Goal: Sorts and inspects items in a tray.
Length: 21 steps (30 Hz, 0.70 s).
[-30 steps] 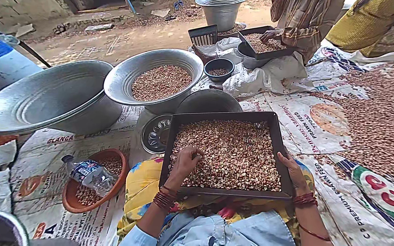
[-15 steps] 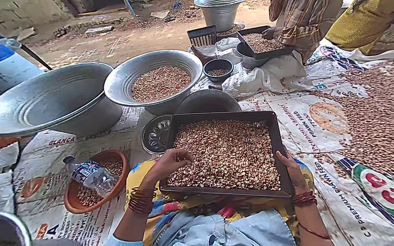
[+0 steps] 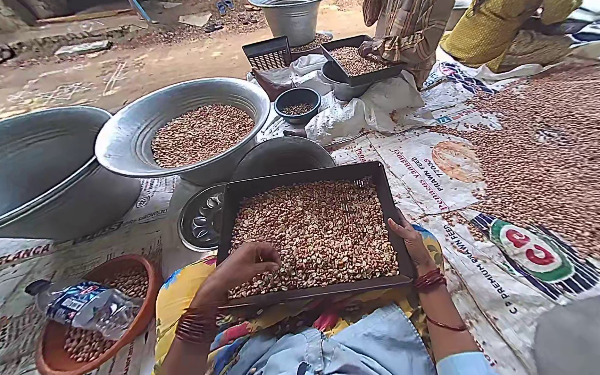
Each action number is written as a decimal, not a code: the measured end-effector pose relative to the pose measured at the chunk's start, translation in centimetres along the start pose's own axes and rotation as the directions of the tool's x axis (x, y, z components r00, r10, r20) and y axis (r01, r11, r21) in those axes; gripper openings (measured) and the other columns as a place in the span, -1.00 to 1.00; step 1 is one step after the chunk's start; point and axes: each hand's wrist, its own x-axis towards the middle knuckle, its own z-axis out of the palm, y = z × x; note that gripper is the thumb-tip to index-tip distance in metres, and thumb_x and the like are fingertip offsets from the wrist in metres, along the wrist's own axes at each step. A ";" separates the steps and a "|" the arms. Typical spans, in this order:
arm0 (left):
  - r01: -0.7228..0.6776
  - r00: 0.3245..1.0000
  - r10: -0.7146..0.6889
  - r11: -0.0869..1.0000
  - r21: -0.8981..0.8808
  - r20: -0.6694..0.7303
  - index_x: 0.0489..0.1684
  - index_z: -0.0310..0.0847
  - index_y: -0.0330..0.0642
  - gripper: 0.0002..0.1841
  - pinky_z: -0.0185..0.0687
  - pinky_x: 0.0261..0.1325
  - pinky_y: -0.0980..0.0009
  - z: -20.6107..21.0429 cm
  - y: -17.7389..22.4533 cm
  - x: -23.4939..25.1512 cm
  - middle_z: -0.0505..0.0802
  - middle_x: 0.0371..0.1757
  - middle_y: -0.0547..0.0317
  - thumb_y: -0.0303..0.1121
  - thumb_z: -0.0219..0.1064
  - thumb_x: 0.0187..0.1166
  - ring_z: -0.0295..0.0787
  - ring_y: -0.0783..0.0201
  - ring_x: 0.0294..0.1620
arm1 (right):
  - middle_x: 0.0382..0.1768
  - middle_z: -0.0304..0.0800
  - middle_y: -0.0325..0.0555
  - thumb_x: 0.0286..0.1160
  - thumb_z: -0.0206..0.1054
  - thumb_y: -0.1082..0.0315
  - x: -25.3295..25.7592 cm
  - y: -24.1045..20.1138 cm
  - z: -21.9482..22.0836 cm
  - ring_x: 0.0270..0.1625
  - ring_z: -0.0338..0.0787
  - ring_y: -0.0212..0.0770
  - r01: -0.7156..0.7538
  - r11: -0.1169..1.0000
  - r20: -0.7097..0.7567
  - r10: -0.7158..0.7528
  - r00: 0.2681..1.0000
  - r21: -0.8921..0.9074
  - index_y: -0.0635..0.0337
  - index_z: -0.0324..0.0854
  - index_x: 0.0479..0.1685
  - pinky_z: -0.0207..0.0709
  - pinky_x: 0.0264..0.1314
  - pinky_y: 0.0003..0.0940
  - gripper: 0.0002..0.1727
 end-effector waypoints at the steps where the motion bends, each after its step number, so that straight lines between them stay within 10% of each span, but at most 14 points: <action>1: -0.070 0.989 0.094 0.978 -0.197 0.117 -0.27 0.81 -0.08 -0.93 0.66 -0.16 0.63 -0.5 -0.1 -0.3 0.86 -0.32 0.53 -0.33 0.46 0.46 0.73 0.66 -0.31 | 0.47 0.55 -0.17 0.73 0.03 0.44 0.1 0.0 0.0 0.20 0.69 -0.68 0.005 1.000 0.012 -0.005 1.000 -0.002 0.24 -0.03 0.81 0.58 0.18 -0.78 -0.35; 3: -0.126 0.976 0.178 0.932 -0.339 0.128 -0.21 0.84 -0.03 -0.92 0.71 -0.14 0.67 -0.3 1.2 0.2 0.90 -0.26 0.57 -0.30 0.47 0.49 0.78 0.68 -0.28 | 0.46 0.55 -0.18 0.72 0.03 0.45 0.3 0.0 -0.1 0.19 0.70 -0.69 0.011 1.000 0.027 -0.011 1.000 -0.002 0.24 -0.02 0.81 0.59 0.17 -0.78 -0.34; 7: -0.187 0.967 0.209 0.970 0.155 -0.142 -0.10 0.84 -0.21 -0.85 0.70 -0.06 0.49 3.1 5.0 5.2 0.87 -0.14 0.17 -0.41 0.38 0.55 0.77 0.45 -0.20 | 0.43 0.57 -0.19 0.71 0.04 0.45 0.2 0.0 0.0 0.17 0.71 -0.67 0.013 1.000 0.038 -0.014 0.999 0.011 0.24 -0.03 0.80 0.61 0.14 -0.77 -0.34; 11: -0.197 0.965 0.250 0.890 0.411 -0.078 -0.05 0.87 -0.18 -0.81 0.70 0.13 -0.02 7.1 7.7 10.2 0.85 -0.03 -0.11 -0.42 0.33 0.59 0.83 -0.05 0.01 | 0.40 0.58 -0.19 0.71 0.03 0.46 0.1 0.0 0.0 0.14 0.71 -0.68 0.017 1.000 0.037 -0.018 0.999 0.018 0.26 -0.03 0.79 0.61 0.13 -0.77 -0.35; 21: -0.093 0.990 0.138 0.772 0.629 -0.023 0.06 0.81 -0.25 -0.76 0.65 0.16 -0.08 10.7 8.5 14.2 0.80 0.17 -0.21 -0.38 0.23 0.69 0.72 -0.22 0.27 | 0.47 0.51 -0.11 0.70 0.06 0.46 0.6 0.2 -0.4 0.21 0.68 -0.65 0.014 1.000 0.059 -0.015 0.998 0.021 0.28 -0.09 0.82 0.57 0.20 -0.75 -0.31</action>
